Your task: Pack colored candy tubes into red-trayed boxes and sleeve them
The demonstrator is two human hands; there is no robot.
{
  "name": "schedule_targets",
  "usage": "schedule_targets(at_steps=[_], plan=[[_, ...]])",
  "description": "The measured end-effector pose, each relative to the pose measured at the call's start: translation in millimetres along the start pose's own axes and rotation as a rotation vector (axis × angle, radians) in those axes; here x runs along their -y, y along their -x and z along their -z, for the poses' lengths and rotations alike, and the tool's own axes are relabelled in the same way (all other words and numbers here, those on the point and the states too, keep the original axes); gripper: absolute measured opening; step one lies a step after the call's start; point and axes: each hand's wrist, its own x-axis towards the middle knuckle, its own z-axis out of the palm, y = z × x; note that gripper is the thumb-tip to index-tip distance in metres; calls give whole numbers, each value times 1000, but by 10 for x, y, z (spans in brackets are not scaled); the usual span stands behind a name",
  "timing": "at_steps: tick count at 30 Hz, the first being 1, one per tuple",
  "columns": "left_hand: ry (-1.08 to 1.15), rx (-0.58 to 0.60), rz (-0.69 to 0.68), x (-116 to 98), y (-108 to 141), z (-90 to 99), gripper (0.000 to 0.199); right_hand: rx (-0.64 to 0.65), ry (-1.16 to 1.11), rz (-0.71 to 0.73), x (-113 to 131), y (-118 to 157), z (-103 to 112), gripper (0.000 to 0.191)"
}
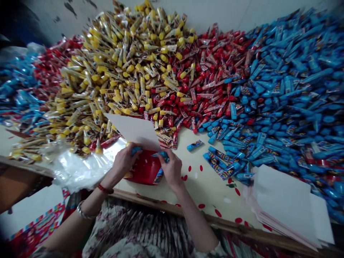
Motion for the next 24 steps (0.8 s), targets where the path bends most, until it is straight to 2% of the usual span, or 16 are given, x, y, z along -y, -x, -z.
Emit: schedule_targets(at_steps=[2,6,8,13,18,24], plan=[[1,-10,16,39,12,-10,25,79,149,20,65,20,-103,32],[-55,17,-59,86,53,-35,21,226,315,143,125,-16,-226,31],[-107,61,-102,107,69,-23,19,315,348,199,124,-67,-208,33],[-218,177,-163,117,37,56,20,507,479,219,149,-181,-20,39],[-235,224,-188,54,-89,136,24,563,451,332,297,-272,19,49],[-229,239,-224,37,-254,192,22,752,521,351,479,-502,15,48]])
